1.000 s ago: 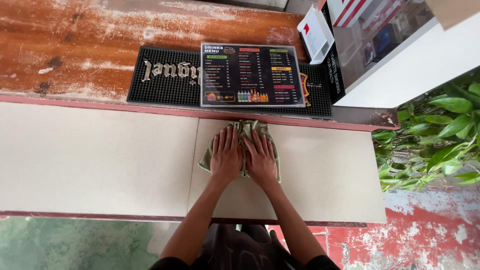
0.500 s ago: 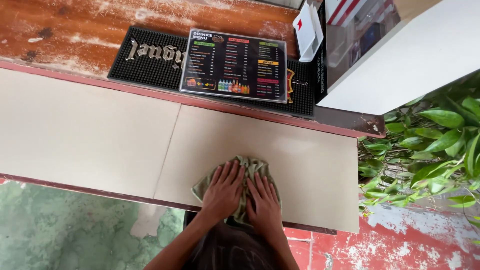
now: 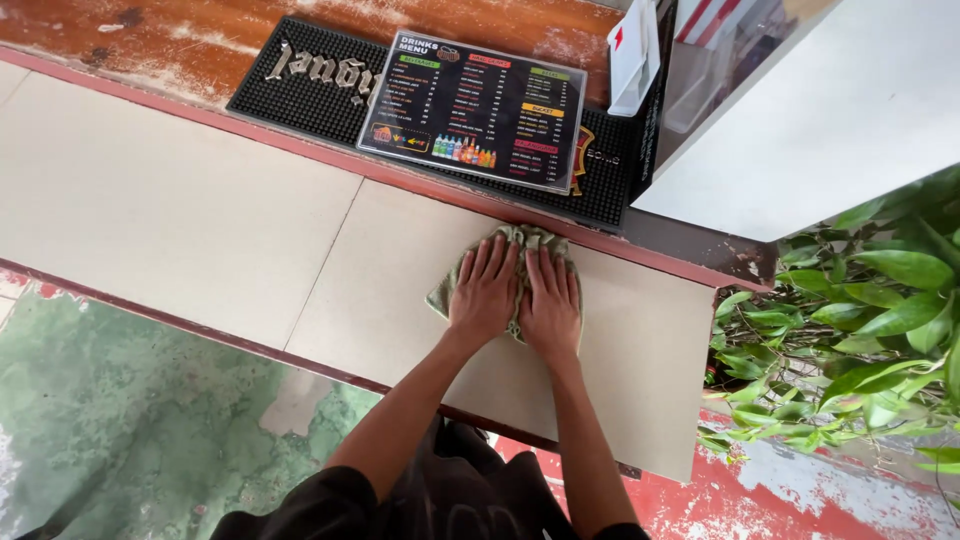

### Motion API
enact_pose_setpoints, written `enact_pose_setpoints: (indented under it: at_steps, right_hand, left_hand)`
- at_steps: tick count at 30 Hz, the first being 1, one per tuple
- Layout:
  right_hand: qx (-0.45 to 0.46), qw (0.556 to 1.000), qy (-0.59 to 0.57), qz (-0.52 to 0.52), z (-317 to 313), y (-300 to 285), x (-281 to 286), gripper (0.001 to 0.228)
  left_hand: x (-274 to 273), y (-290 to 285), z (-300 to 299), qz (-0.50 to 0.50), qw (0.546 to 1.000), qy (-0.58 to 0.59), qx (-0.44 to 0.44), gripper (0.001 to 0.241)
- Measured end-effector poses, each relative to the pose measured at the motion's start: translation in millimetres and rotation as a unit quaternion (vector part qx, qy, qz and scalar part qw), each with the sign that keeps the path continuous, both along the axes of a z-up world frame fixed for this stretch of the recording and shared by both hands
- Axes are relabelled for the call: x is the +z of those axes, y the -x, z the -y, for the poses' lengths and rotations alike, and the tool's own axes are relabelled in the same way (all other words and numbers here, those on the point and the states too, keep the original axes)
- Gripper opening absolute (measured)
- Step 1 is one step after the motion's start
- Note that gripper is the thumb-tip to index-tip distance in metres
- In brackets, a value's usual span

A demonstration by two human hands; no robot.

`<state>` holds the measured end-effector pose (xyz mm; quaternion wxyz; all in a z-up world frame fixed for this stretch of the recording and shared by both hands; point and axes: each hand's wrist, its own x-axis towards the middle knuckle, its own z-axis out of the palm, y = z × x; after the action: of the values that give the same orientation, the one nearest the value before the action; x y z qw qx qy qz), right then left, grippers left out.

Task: Wiping down a bar counter with a damp cloth and then rinsing the cloth.

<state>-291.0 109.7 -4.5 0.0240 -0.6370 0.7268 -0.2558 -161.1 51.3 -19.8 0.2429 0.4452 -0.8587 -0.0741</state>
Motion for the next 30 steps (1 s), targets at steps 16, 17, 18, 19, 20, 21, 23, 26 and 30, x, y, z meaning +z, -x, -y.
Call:
enact_pose_setpoints:
  at_steps: [16, 17, 18, 19, 20, 21, 23, 26, 30]
  right_hand:
    - [-0.022, 0.997, -0.078, 0.003, -111.0, -29.8, 12.8, 0.063]
    - [-0.038, 0.997, -0.073, -0.001, -102.0, -28.1, 10.5, 0.061]
    - [-0.055, 0.996, -0.069, -0.004, -93.1, -26.4, 8.4, 0.060]
    - [-0.062, 0.996, -0.068, -0.007, -79.1, -20.1, 6.0, 0.060]
    - [-0.080, 0.994, -0.071, -0.008, -65.5, -14.1, 3.4, 0.059]
    - [-0.095, 0.993, -0.075, -0.007, -53.3, -11.0, 0.0, 0.059]
    - [-0.113, 0.990, -0.077, -0.026, -24.5, 6.4, -14.4, 0.058]
    - [-0.131, 0.987, -0.074, -0.047, -1.1, 18.4, -16.8, 0.058]
    - [-0.126, 0.988, -0.074, -0.044, -2.9, 17.2, -13.9, 0.060]
  left_hand:
    - [33.8, -30.0, -84.3, 0.032, 0.996, -0.058, -0.060, 0.067]
    - [29.0, -23.6, -75.4, 0.042, 0.996, -0.043, -0.062, 0.065]
    - [24.4, -17.2, -66.7, 0.050, 0.996, -0.027, -0.063, 0.063]
    - [22.2, -8.0, -52.3, 0.047, 0.996, -0.025, -0.070, 0.063]
    - [19.9, 0.9, -38.4, 0.039, 0.996, -0.024, -0.072, 0.063]
    - [17.2, 6.4, -26.5, 0.033, 0.997, -0.023, -0.072, 0.062]
    - [12.2, 22.9, -1.5, 0.030, 0.997, -0.026, -0.070, 0.061]
    - [1.5, 33.0, 17.8, 0.016, 0.997, -0.027, -0.072, 0.056]
    - [5.5, 20.3, 19.8, -0.006, 0.992, -0.020, -0.122, 0.056]
